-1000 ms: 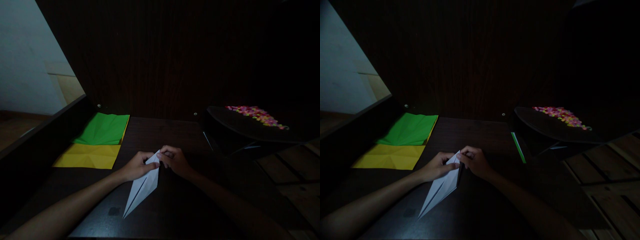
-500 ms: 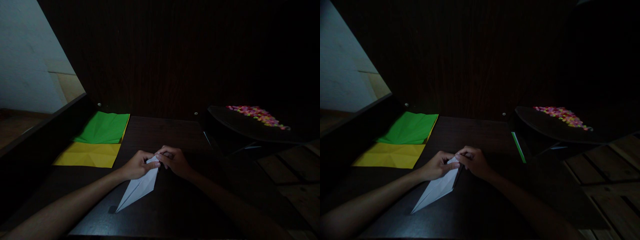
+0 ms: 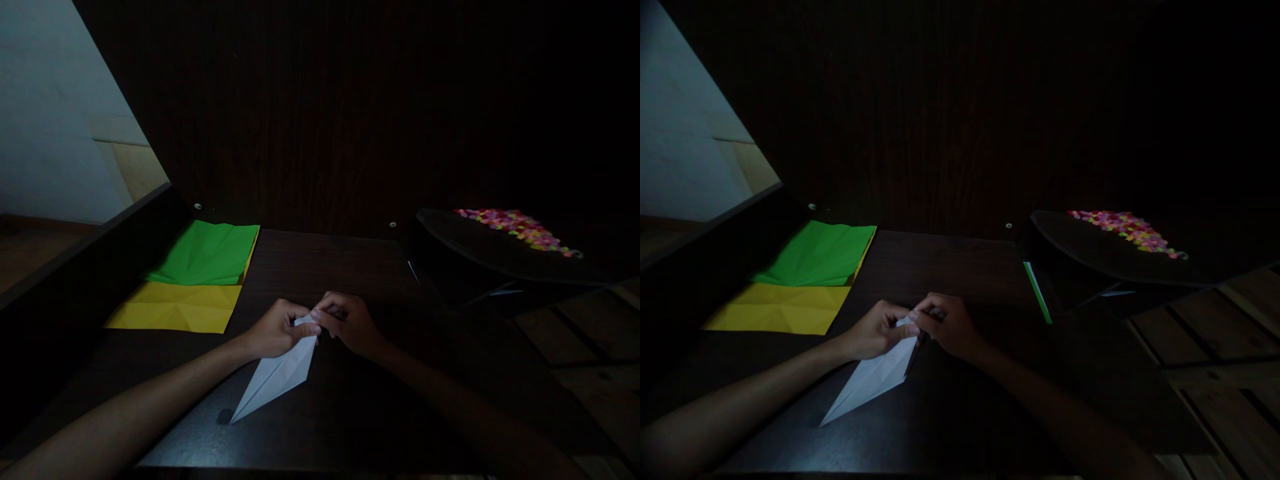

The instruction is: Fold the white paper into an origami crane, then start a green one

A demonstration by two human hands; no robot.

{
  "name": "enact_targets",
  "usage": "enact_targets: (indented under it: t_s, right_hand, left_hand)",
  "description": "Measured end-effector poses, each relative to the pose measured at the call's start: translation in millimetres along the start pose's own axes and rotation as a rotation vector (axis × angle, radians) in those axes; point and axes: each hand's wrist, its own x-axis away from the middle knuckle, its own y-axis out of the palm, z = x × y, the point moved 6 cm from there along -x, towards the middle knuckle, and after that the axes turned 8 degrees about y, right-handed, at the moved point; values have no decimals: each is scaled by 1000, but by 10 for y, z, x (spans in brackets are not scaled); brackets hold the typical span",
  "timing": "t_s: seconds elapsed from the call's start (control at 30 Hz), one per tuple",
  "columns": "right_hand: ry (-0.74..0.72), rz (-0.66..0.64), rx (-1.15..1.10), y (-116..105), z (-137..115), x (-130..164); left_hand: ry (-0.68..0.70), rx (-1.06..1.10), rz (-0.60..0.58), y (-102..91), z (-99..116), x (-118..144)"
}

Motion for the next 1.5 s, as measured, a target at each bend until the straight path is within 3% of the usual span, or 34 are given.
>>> enact_targets:
  t_s: [0.13,0.27,0.4,0.57,0.73,0.83,0.93,1.03,1.27,1.5]
  right_hand:
    - [-30,-52,52,-25,-40,-17]
    - [-72,21,103,-96,-86,-24]
    - [-91,102,153,-169,-78,-32]
    - [-80,152,129,-242,-19,-65]
    - [-87,11,181,-229,18,-117]
    - [-145,-138,308,-181,32,-123]
    - [-179,-207,421,-143,51,-113]
    - [-196,-230,492,-98,54,-95]
    - [-235,-211,596,-62,10,-36]
    - [-347,-179,441,-61,-90,14]
  left_hand:
    - [3,-11,22,-11,-20,-8]
    - [29,-55,53,-44,-48,-12]
    - [48,-104,-17,-45,-26,-4]
    - [83,-318,-18,-84,26,-2]
    - [114,-502,44,-145,5,-10]
    - [111,-511,108,-190,-10,-5]
    - [84,-483,174,-224,-22,4]
    - [91,-432,216,-233,-12,5]
    - [86,-392,194,-221,2,-12]
    - [84,-354,192,-149,17,-14]
